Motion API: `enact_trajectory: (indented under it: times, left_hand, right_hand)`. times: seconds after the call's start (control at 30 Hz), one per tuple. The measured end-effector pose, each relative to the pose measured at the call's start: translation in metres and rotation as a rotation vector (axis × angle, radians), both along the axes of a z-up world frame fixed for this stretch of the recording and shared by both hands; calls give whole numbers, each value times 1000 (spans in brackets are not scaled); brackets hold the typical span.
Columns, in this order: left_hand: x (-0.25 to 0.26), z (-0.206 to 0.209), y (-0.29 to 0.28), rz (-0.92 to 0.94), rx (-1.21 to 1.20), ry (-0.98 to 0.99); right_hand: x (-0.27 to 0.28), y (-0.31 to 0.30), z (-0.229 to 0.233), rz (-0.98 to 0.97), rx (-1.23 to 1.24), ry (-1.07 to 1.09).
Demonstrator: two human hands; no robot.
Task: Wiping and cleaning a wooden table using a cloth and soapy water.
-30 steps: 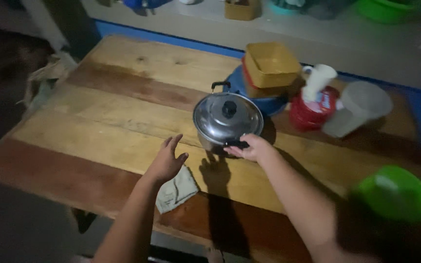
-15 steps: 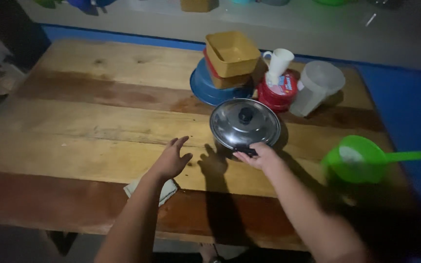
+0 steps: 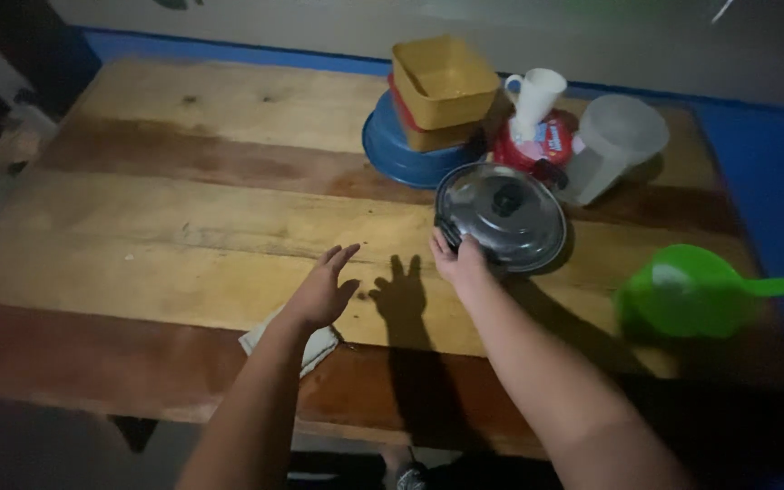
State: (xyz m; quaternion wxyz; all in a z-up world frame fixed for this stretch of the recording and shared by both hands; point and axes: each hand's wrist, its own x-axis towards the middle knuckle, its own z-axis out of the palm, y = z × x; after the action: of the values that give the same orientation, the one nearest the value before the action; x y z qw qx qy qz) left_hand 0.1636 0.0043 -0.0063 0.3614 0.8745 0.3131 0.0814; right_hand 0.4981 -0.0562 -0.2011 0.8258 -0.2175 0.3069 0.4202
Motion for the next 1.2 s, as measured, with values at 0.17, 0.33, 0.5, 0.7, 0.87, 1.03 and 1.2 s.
enact_trajectory:
  times: [0.17, 0.33, 0.5, 0.7, 0.87, 1.03, 1.2]
  left_hand:
    - [-28, -23, 9, 44, 5, -39]
    - [-58, -37, 19, 130, -15, -30]
    - [-89, -53, 17, 226, -24, 22]
    - [-146, -83, 14, 386, -12, 59]
    - [-179, -94, 10, 404, 73, 267]
    - [-198, -128, 0, 527, -14, 250]
    - [-199, -142, -3, 519, -29, 298]
  right_hand:
    - [-13, 20, -4, 223, -10, -100]
    - [-71, 20, 41, 224, -52, -121]
    - [-169, 30, 65, 450, -262, -357]
    - [-307, 4, 72, 1272, -351, -1528]
    - [-349, -11, 71, 2106, -476, -2562]
    - [-322, 3, 38, 1613, -331, -2706]
    - [-263, 47, 67, 1467, -587, -2724]
